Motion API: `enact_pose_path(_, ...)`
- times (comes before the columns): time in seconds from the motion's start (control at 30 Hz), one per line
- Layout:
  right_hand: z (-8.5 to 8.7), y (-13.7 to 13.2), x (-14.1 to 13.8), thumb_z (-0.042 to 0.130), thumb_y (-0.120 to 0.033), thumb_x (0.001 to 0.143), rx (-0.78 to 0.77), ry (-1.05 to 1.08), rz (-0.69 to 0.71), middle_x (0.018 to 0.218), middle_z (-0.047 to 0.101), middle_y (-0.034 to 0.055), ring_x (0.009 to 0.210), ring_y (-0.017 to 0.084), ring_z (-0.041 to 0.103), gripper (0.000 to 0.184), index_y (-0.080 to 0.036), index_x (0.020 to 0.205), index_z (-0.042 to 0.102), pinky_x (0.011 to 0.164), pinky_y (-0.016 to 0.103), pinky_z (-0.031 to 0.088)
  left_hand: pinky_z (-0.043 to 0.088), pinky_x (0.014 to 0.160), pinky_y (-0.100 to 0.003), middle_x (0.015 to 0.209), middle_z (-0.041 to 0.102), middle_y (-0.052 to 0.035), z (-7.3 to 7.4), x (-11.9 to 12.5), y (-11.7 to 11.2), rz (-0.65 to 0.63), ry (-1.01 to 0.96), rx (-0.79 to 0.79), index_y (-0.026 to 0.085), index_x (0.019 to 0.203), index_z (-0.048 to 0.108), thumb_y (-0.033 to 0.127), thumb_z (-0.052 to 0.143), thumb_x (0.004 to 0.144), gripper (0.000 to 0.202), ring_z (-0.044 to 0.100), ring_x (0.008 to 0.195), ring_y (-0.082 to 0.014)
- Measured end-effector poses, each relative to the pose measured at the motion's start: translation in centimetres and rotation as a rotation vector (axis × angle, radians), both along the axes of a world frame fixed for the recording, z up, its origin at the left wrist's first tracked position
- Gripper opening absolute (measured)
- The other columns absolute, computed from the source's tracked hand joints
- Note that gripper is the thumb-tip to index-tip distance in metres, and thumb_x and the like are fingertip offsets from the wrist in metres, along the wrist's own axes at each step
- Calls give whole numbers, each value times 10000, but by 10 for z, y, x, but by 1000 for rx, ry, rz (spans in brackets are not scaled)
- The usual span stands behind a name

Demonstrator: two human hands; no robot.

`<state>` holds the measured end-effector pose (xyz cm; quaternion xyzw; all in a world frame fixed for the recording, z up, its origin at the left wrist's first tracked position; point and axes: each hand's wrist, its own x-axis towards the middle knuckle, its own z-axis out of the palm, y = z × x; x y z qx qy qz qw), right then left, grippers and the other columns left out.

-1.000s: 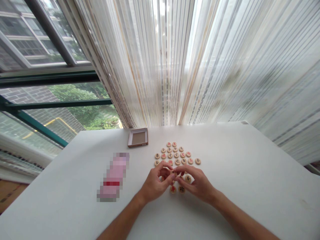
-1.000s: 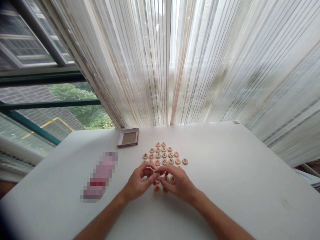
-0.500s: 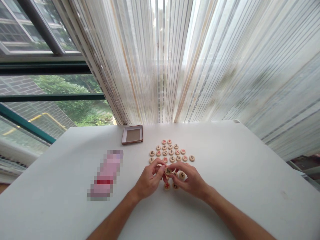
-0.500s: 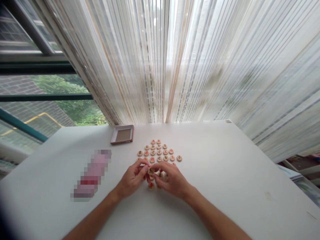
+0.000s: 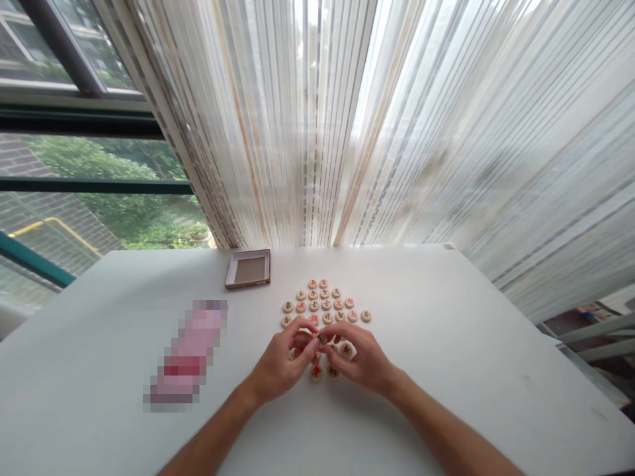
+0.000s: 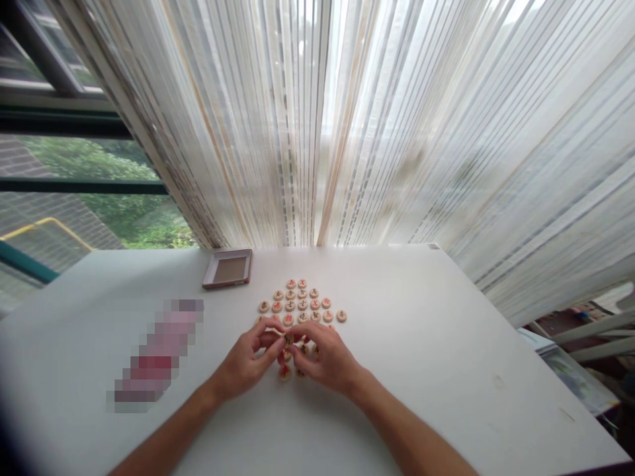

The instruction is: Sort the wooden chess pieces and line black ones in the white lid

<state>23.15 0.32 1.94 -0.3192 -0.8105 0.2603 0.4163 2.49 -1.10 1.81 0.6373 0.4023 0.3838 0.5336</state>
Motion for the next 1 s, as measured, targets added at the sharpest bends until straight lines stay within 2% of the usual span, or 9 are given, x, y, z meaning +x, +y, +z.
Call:
enact_pose_path(0.2, 0, 0, 0, 634, -172, 914, -21, 14, -7, 945, 722, 41, 822, 163, 663, 209, -227, 1116, 639, 776, 291, 530, 540, 707, -280, 851, 731, -47, 0, 1, 0, 3, 14, 20, 197, 1095, 510, 387, 563, 994, 221, 710, 765, -181)
enact_pose_path(0.37, -2, 1, 1, 637, -177, 911, -39, 37, -45, 879, 701, 24, 784, 157, 644, 130, -225, 1032, 649, 745, 279, 523, 542, 699, -272, 815, 720, -34, 0, 2, -1, -15, 9, 45, 194, 1103, 518, 344, 570, 992, 194, 713, 760, -178)
enact_pose_path(0.57, 0, 1, 0, 670, -186, 882, -54, 45, -78, 835, 694, 11, 749, 147, 638, 91, -218, 965, 649, 712, 257, 522, 561, 736, -273, 960, 741, -71, 0, 4, -2, -58, -27, 69, 191, 1133, 527, 302, 614, 966, 218, 731, 815, -177)
enact_pose_path(0.77, -1, 0, -2, 724, -214, 837, -72, 61, -117, 775, 679, -2, 696, 143, 632, 100, -212, 888, 639, 668, 247, 515, 557, 714, -273, 928, 754, -67, -2, 4, -2, -82, 12, 60, 194, 1132, 532, 311, 620, 964, 222, 741, 821, -190)
enact_pose_path(0.87, -2, -1, -2, 717, -254, 860, -94, 56, -125, 745, 669, -3, 670, 139, 617, 91, -208, 854, 638, 645, 244, 506, 552, 708, -274, 919, 753, -61, -1, 5, -3, -101, 25, 93, 195, 1118, 542, 309, 620, 964, 207, 736, 802, -183)
enact_pose_path(1.0, -2, -1, -2, 626, -285, 947, -115, 45, -114, 728, 655, 3, 660, 134, 612, 122, -201, 857, 631, 636, 242, 500, 543, 684, -269, 865, 741, -42, 0, 5, -4, -102, 41, 119, 194, 1112, 547, 310, 611, 968, 196, 723, 741, -167)
